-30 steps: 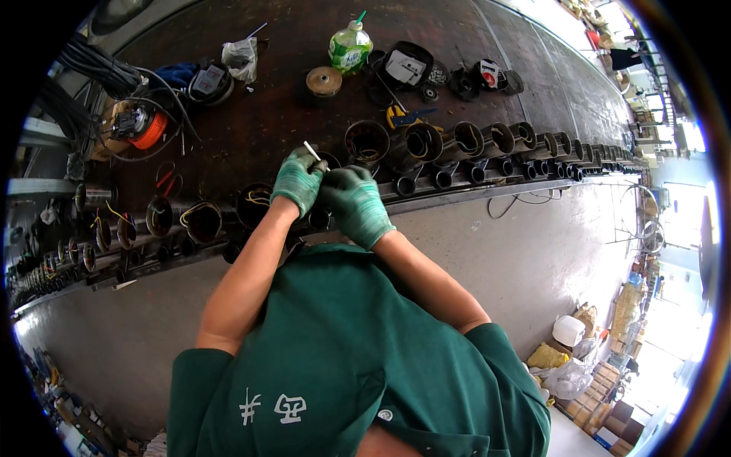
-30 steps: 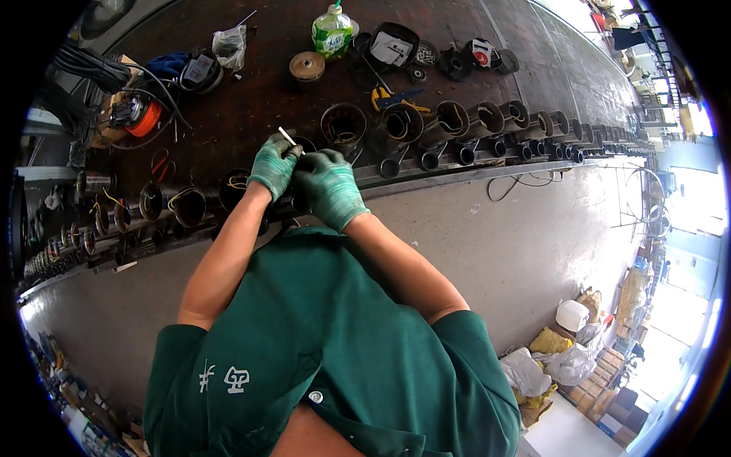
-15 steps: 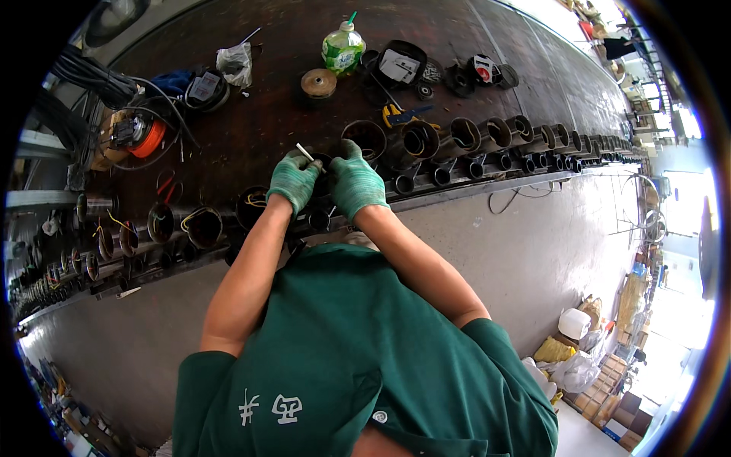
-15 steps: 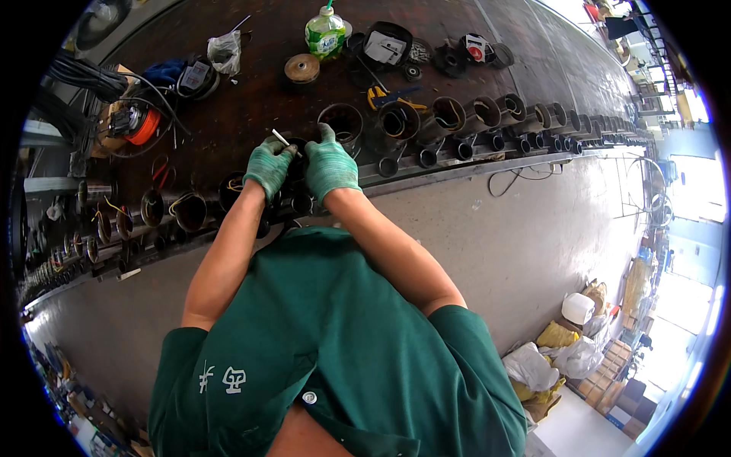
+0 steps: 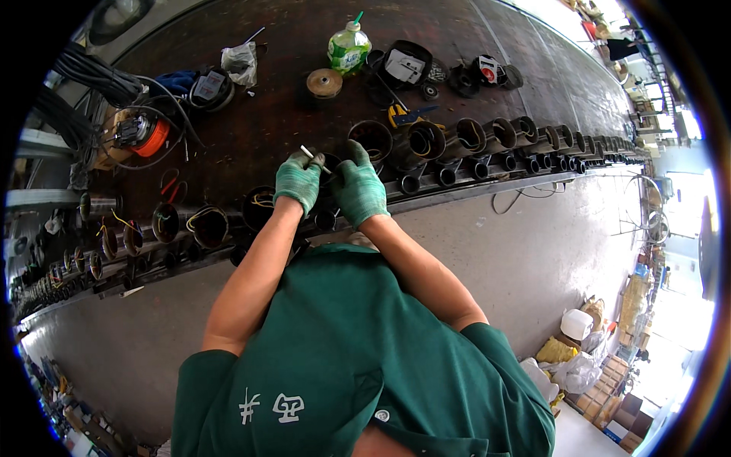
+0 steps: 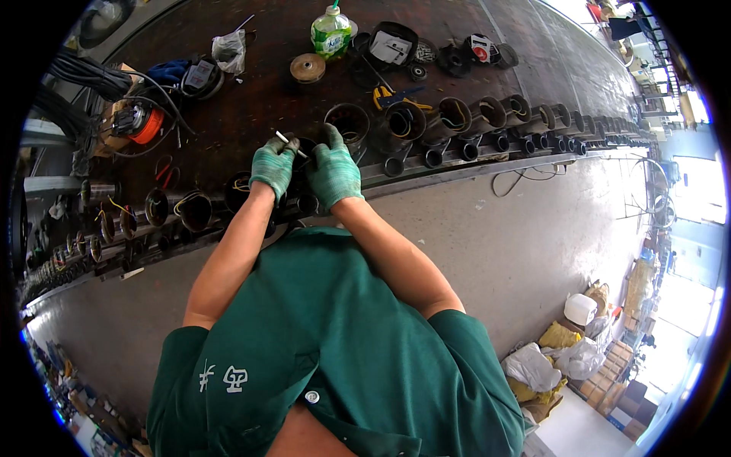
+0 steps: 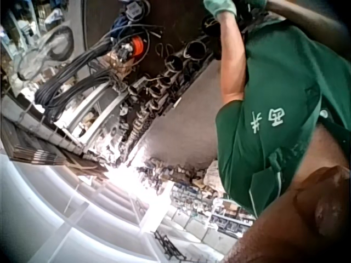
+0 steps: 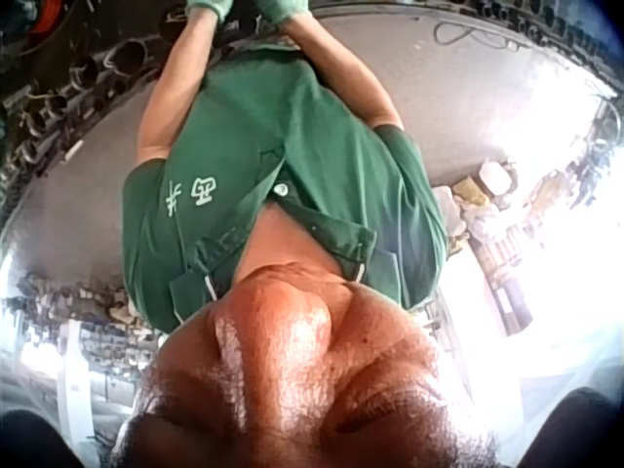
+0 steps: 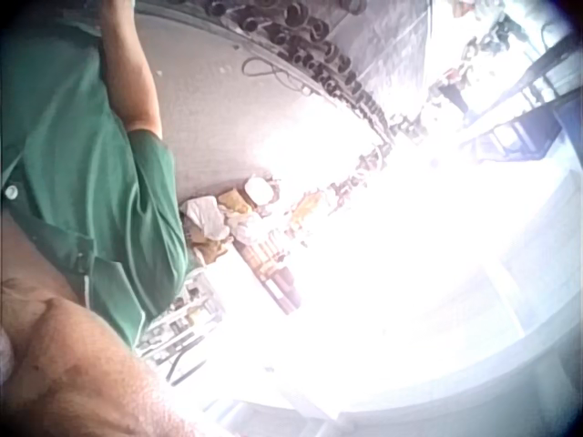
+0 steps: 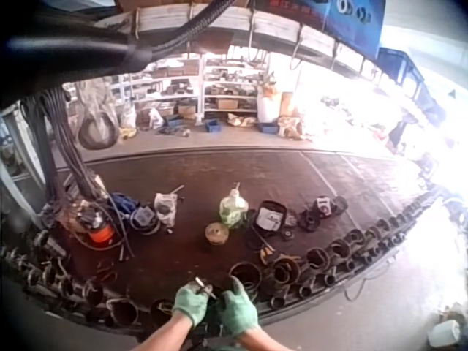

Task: The person uses a yellow crimping tool to secure wires inside a series of cylindrical metal housings arranged on a workbench. The person then walks to a nearby table to retrieve a small white component and returns to the workbench to insert it into one of the housings.

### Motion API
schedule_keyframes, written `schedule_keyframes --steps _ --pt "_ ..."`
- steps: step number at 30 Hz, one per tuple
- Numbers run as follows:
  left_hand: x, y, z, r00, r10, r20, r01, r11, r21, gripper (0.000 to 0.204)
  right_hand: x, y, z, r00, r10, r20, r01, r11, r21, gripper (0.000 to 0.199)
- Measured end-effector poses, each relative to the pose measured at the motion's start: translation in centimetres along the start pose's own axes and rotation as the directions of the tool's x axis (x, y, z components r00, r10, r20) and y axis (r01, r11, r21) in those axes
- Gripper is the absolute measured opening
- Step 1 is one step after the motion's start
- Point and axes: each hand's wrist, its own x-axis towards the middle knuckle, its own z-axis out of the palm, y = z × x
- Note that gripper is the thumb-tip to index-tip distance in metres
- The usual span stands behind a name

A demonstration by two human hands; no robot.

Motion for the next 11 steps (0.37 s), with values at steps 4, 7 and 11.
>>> schedule_keyframes --steps 4,7,11 --pt "0.1 -1.4 1.0 0.999 -0.028 -0.040 0.028 0.999 -0.018 0.026 -0.2 0.8 0.6 0.999 -0.035 -0.040 0.037 0.997 0.062 0.015" --pt "0.2 -1.7 1.6 0.993 -0.107 -0.047 0.099 0.985 -0.140 0.026 0.0 2.0 1.2 0.986 -0.139 -0.095 0.145 0.988 0.059 0.015" --pt "0.2 -1.4 1.1 0.981 -0.192 -0.004 0.184 0.949 -0.256 0.030 0.6 1.3 -1.0 0.991 -0.100 0.084 0.098 0.995 0.026 0.020"
